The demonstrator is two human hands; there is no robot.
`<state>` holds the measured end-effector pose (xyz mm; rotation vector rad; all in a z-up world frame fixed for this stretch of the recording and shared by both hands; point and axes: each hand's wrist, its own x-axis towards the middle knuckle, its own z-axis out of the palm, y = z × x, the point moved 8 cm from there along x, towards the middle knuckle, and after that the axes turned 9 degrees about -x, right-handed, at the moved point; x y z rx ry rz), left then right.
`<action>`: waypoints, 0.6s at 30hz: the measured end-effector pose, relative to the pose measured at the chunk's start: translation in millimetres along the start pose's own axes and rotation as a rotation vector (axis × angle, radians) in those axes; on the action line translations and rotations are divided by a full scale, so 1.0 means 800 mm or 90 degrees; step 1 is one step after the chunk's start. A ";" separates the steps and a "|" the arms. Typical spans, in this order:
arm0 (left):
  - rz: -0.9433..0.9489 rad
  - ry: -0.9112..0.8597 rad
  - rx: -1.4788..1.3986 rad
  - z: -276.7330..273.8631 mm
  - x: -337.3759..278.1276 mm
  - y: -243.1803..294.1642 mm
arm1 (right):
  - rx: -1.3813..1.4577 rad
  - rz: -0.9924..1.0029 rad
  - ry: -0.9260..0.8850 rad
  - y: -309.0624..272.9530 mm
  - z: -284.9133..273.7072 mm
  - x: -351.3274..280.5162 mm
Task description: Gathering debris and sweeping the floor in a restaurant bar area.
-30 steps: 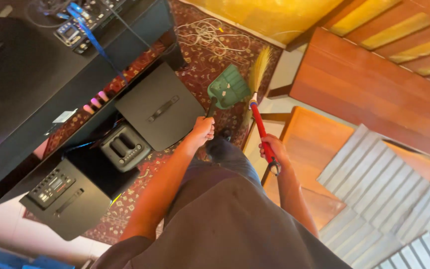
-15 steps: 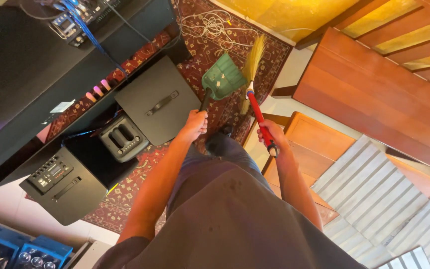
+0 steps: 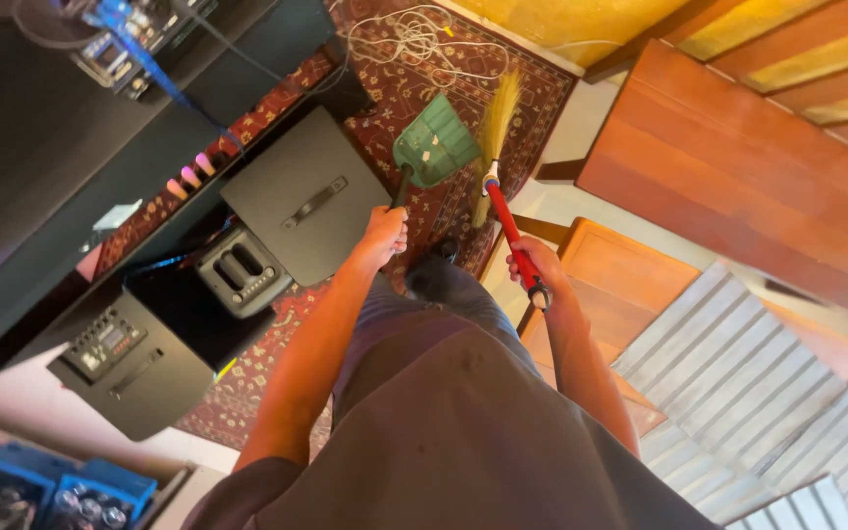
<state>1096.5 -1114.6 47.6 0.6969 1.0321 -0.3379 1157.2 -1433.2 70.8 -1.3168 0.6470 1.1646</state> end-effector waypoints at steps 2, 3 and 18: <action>0.010 0.029 0.023 0.006 -0.006 -0.002 | 0.015 0.002 0.015 0.009 -0.007 -0.004; 0.002 0.016 0.037 0.011 -0.008 -0.008 | 0.029 -0.004 0.028 0.010 -0.005 -0.014; -0.103 -0.118 0.418 -0.042 -0.044 -0.025 | 0.292 0.022 0.198 0.250 0.104 -0.146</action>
